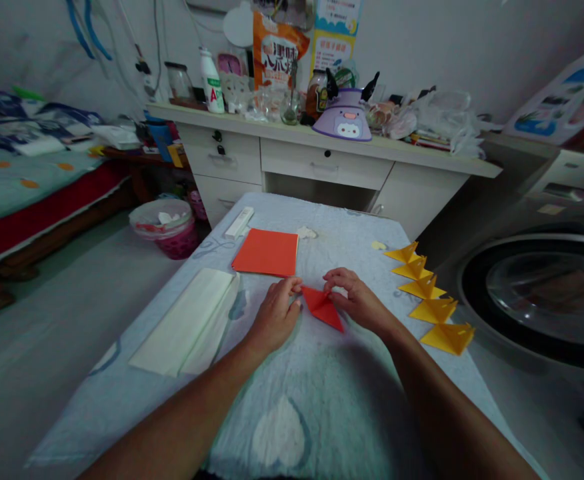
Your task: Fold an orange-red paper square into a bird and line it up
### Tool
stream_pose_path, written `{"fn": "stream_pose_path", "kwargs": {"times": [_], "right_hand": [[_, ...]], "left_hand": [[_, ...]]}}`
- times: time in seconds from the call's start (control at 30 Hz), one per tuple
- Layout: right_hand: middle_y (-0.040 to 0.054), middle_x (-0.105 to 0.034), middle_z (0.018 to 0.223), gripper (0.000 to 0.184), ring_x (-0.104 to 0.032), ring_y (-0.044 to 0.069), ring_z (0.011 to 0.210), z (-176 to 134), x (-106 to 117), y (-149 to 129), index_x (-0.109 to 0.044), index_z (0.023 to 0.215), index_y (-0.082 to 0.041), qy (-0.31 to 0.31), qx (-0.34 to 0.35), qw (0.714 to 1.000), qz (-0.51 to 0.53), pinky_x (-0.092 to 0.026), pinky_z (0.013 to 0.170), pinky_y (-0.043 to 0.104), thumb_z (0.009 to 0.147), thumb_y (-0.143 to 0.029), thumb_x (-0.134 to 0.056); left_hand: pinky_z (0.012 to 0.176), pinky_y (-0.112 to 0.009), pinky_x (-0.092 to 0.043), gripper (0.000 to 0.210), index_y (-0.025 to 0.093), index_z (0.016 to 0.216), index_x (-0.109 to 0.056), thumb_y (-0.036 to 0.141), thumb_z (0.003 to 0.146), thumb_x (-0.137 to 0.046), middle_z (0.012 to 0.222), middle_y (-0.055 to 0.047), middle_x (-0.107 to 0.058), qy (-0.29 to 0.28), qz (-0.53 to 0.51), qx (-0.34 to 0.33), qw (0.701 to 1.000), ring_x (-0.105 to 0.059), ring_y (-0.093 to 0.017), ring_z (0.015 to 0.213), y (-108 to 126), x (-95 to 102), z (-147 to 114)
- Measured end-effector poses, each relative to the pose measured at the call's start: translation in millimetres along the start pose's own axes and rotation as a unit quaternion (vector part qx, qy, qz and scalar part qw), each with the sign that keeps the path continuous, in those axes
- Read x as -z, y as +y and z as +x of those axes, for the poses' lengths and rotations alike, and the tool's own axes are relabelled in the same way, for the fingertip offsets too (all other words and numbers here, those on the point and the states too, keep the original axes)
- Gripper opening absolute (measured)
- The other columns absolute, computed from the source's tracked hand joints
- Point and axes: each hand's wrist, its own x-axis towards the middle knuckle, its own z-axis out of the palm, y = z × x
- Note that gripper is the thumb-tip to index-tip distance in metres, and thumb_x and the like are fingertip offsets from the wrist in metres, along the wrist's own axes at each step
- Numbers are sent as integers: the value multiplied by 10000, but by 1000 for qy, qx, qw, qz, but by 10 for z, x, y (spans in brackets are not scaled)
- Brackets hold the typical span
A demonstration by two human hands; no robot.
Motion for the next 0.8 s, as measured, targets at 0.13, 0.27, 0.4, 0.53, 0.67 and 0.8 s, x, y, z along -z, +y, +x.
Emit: {"fn": "stream_pose_path", "kwargs": {"times": [0.13,0.27,0.4,0.53,0.67,0.8], "right_hand": [[23,-641,850,88,-581,152,743,46,327,153,-671,823,-202,71,-62,996,-4,-456,670,278,799,-192,-587],[-7,-599,629,116,-527,141,581,94,685,404,-668,775,-187,155,-140,977,-49,-393,557,262,773,-273,-590],[29,-634,639,161,-538,149,546,148,920,711,-677,786,-169,234,-202,947,-86,-385,518,265,756,-284,-568],[48,-668,663,224,-514,126,443,231,990,1000,-696,836,-139,258,-241,930,-104,-389,482,270,760,-257,-522],[74,-679,663,209,-563,161,511,362,990,1189,-704,787,-134,288,-269,908,-144,-404,527,289,780,-249,-530],[131,-708,770,205,-611,217,684,479,987,1310,-703,795,-127,322,-293,879,-193,-423,629,314,792,-222,-523]], "left_hand": [[928,-421,-481,421,212,1226,-493,108,818,-514,1095,-73,-623,3,-5,-1,1000,-577,-217,1068,-15,3,1],[911,-411,-492,430,214,1220,-500,124,802,-544,1079,-68,-626,0,-13,2,1000,-583,-216,1049,-26,-11,2],[904,-408,-499,421,209,1204,-513,136,792,-554,1043,-64,-630,-2,-18,13,1000,-593,-210,1005,-57,-22,9],[900,-401,-500,416,210,1199,-519,147,789,-552,1018,-55,-630,-2,-27,21,999,-599,-199,978,-104,-16,21],[869,-388,-509,408,203,1192,-533,162,786,-555,1006,-57,-632,-3,-26,43,999,-601,-198,962,-130,4,34],[850,-378,-517,401,195,1190,-540,163,790,-554,1005,-60,-629,-12,-26,57,998,-602,-193,950,-138,11,39]]}}
